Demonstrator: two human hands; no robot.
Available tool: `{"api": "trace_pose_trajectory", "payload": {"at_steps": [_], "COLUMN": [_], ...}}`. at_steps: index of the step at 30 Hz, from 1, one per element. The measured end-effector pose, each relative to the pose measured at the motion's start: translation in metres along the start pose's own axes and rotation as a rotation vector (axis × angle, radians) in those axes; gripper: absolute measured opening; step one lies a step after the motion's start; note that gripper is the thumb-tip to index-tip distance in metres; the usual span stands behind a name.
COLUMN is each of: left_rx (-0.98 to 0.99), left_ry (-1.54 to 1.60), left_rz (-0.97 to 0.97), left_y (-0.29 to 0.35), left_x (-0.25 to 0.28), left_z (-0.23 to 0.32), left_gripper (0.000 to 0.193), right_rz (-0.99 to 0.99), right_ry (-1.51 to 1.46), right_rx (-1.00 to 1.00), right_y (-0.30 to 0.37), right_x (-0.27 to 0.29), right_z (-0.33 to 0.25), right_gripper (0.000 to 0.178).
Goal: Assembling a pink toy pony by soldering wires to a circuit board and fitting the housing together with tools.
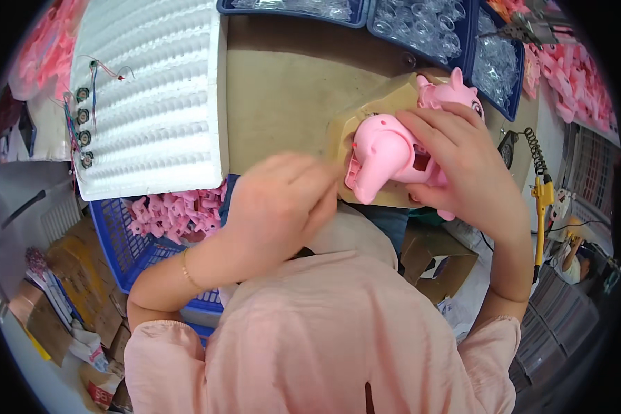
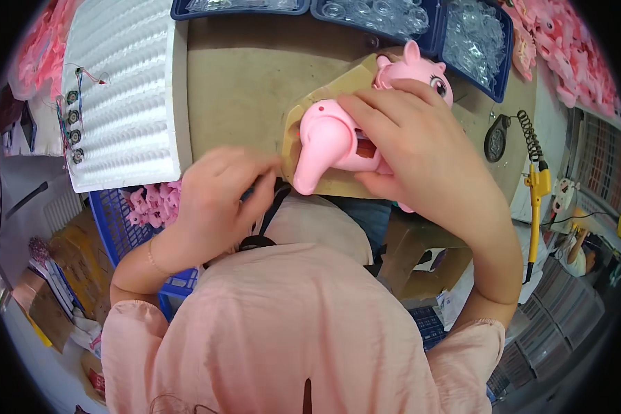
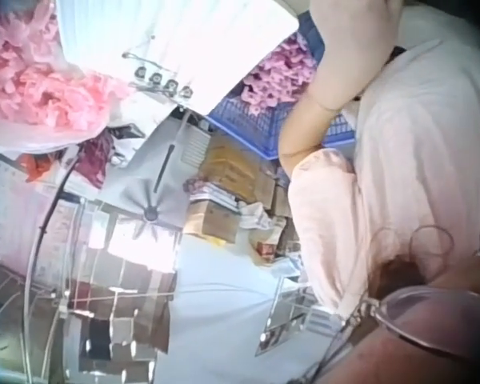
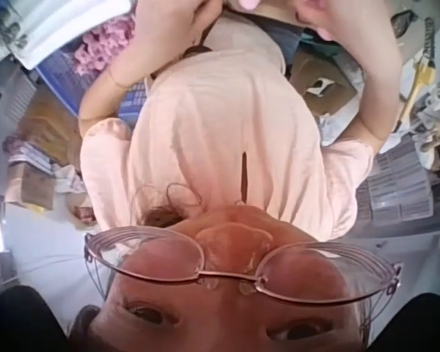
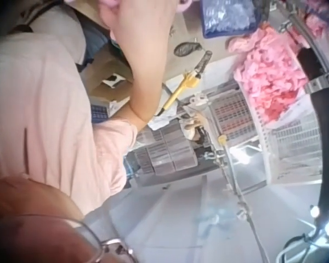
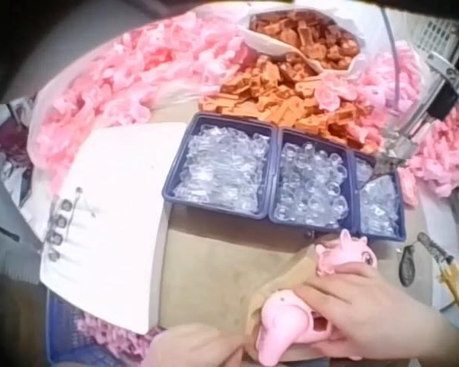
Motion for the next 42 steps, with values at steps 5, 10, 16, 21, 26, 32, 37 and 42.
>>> {"api": "trace_pose_trajectory", "payload": {"at_steps": [5,10,16,21,26,32,37,42], "left_rx": [-0.3,-0.343,-0.204,-0.345,-0.384,-0.493,-0.436,-0.408], "left_ry": [-0.352,-0.405,-0.074,-0.013,-0.39,-0.478,-0.542,-0.592], "left_rz": [0.438,0.418,0.44,0.205,-0.155,-0.19,-0.193,-0.294], "left_y": [-0.006,-0.005,-0.043,-0.065,-0.084,-0.089,-0.091,-0.093], "left_x": [-0.015,-0.016,-0.009,-0.029,-0.027,-0.031,-0.035,-0.037], "left_z": [-0.02,-0.02,0.002,0.033,0.042,0.052,0.058,0.058], "left_gripper": [0.036,0.04,0.038,0.065,0.078,0.064,0.062,0.059], "right_rz": [-0.043,-0.041,-0.051,-0.016,0.32,0.148,0.266,-0.142], "right_ry": [-0.002,0.027,0.004,-0.056,-0.377,-1.405,-1.553,-1.038], "right_rx": [-0.05,-0.031,-0.102,-0.014,-0.82,-1.247,-1.203,-1.028], "right_y": [-0.003,-0.003,-0.004,0.003,0.083,0.098,0.095,0.094], "right_x": [-0.004,-0.001,0.002,0.005,0.022,-0.029,-0.053,-0.016], "right_z": [0.0,-0.002,-0.005,-0.003,0.009,0.0,-0.024,0.004], "right_gripper": [0.075,0.076,0.07,0.054,0.025,0.023,0.02,0.026]}}
Point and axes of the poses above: each hand's wrist, its own y-axis away from the middle knuckle, its own x-axis out of the back of the hand, z = x × y, the point moved 3 cm from there along -y, towards the middle knuckle, and after that the axes turned 15 degrees about z, right-handed, at the moved point
